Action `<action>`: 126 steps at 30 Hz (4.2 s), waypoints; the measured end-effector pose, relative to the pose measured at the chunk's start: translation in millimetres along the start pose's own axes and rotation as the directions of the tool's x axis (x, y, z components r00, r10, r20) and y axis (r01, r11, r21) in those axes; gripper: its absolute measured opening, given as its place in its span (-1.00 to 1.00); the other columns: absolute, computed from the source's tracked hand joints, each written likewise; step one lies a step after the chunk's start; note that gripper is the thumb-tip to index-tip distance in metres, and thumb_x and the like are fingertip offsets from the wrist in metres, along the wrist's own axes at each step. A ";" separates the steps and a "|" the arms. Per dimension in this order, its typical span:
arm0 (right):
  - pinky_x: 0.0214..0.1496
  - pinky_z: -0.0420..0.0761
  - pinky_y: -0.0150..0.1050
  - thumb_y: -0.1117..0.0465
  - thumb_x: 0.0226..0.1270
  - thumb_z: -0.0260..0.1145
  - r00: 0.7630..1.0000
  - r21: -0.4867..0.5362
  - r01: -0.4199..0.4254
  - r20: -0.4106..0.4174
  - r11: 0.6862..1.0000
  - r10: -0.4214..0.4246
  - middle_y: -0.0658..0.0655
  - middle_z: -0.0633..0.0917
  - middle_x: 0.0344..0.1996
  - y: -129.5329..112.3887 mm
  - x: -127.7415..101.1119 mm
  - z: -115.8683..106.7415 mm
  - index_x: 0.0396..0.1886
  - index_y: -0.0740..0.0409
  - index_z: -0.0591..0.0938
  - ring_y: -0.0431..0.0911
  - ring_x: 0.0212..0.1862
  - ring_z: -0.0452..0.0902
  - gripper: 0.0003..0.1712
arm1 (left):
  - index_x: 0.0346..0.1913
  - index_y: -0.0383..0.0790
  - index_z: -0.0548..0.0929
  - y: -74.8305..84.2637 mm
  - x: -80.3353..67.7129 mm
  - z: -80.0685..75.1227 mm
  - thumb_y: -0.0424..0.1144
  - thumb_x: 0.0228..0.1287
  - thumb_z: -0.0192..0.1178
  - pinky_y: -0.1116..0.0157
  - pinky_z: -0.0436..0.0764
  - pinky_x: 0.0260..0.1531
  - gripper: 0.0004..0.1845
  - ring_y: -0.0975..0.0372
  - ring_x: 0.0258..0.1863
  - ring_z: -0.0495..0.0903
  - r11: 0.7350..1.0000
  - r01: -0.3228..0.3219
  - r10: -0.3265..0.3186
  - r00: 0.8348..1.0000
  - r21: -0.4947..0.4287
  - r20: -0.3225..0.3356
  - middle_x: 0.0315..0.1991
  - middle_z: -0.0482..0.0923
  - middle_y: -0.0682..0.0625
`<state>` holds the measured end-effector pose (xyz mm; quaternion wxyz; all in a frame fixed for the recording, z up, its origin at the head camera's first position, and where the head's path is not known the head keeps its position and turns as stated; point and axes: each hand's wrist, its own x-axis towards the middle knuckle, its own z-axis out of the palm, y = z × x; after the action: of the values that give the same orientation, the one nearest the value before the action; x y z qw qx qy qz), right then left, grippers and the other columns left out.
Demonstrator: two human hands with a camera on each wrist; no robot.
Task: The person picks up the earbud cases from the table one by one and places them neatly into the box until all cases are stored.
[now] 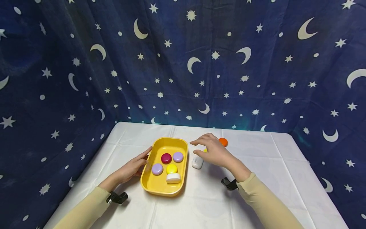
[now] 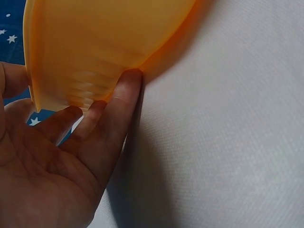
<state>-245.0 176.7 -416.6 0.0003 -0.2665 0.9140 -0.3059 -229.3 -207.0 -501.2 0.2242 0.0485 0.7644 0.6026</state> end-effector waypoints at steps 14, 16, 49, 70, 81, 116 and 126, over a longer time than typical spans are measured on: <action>0.15 0.50 0.11 0.07 0.34 0.43 0.997 -0.036 -0.026 -0.076 0.999 0.024 -0.09 0.68 0.05 30.4 -20.5 -13.3 0.19 -0.16 0.73 -0.02 0.24 0.36 -0.59 | 0.63 0.32 0.11 -0.5 -0.4 0.6 -0.15 0.52 0.01 -0.08 0.66 0.04 -0.30 -0.15 0.42 0.32 1.000 0.005 -0.004 1.000 0.010 -0.012 0.58 0.11 -0.23; 0.19 0.48 0.14 0.07 0.34 0.44 0.996 -0.033 -0.038 -0.086 0.999 0.035 -0.07 0.69 0.04 36.2 -23.5 -14.9 0.18 -0.14 0.74 0.01 0.25 0.35 -0.59 | 0.63 0.32 0.10 -1.4 -0.3 0.8 -0.15 0.52 0.00 -0.07 0.66 0.04 -0.30 -0.15 0.42 0.32 1.000 0.003 -0.002 1.000 0.009 -0.011 0.59 0.10 -0.23; 0.30 0.32 0.35 0.08 0.43 0.34 0.946 -0.004 -0.303 -0.119 0.953 0.300 0.30 0.58 0.28 118.4 -28.9 -14.5 0.34 0.18 0.59 0.28 0.32 0.26 -0.45 | 0.63 0.31 0.10 -3.9 -0.6 0.1 -0.16 0.52 0.02 -0.02 0.70 -0.02 -0.29 -0.09 0.33 0.43 1.000 -0.010 0.010 1.000 -0.013 -0.005 0.58 0.11 -0.24; 0.23 0.29 0.37 0.01 0.28 0.45 0.895 -0.068 -0.442 -0.094 0.894 0.435 0.46 0.49 0.31 150.8 -1.3 0.5 0.43 0.26 0.47 0.37 0.25 0.26 -0.21 | 0.63 0.30 0.11 -3.6 -0.5 0.2 -0.16 0.50 0.04 -0.01 0.70 -0.02 -0.28 -0.09 0.31 0.44 1.000 -0.007 0.007 1.000 -0.005 -0.011 0.57 0.12 -0.25; 0.19 0.30 0.31 0.00 0.23 0.50 0.865 -0.044 -0.498 -0.094 0.866 0.493 0.43 0.56 0.19 155.1 0.8 4.3 0.44 0.29 0.45 0.32 0.17 0.29 -0.14 | 0.63 0.34 0.10 -2.0 -0.5 -0.7 -0.15 0.50 0.03 0.04 0.71 -0.03 -0.28 -0.07 0.30 0.44 1.000 -0.001 0.001 1.000 0.006 -0.006 0.59 0.11 -0.22; 0.14 0.29 0.27 -0.01 0.30 0.46 0.848 -0.003 -0.512 -0.162 0.859 0.505 0.42 0.58 0.12 156.8 -1.4 7.9 0.37 0.30 0.51 0.31 0.15 0.27 -0.25 | 0.62 0.37 0.12 -3.8 -0.8 1.5 -0.12 0.52 0.02 -0.01 0.69 0.00 -0.30 -0.15 0.41 0.32 1.000 0.001 -0.001 1.000 0.009 -0.003 0.61 0.05 -0.21; 0.29 0.28 0.34 -0.02 0.33 0.44 0.886 0.087 -0.413 -0.191 0.907 0.422 0.36 0.46 0.33 137.6 -4.7 -2.1 0.44 0.20 0.48 0.32 0.34 0.15 -0.24 | 0.63 0.33 0.09 -3.9 -3.0 0.5 -0.14 0.52 0.01 0.01 0.69 0.00 -0.29 -0.11 0.35 0.40 1.000 -0.004 0.004 1.000 0.012 0.003 0.59 0.09 -0.24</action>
<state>-308.4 272.4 -492.6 -0.0223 -0.0308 0.9381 -0.3444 -225.6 -208.6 -504.1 0.2238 0.0523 0.7675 0.5984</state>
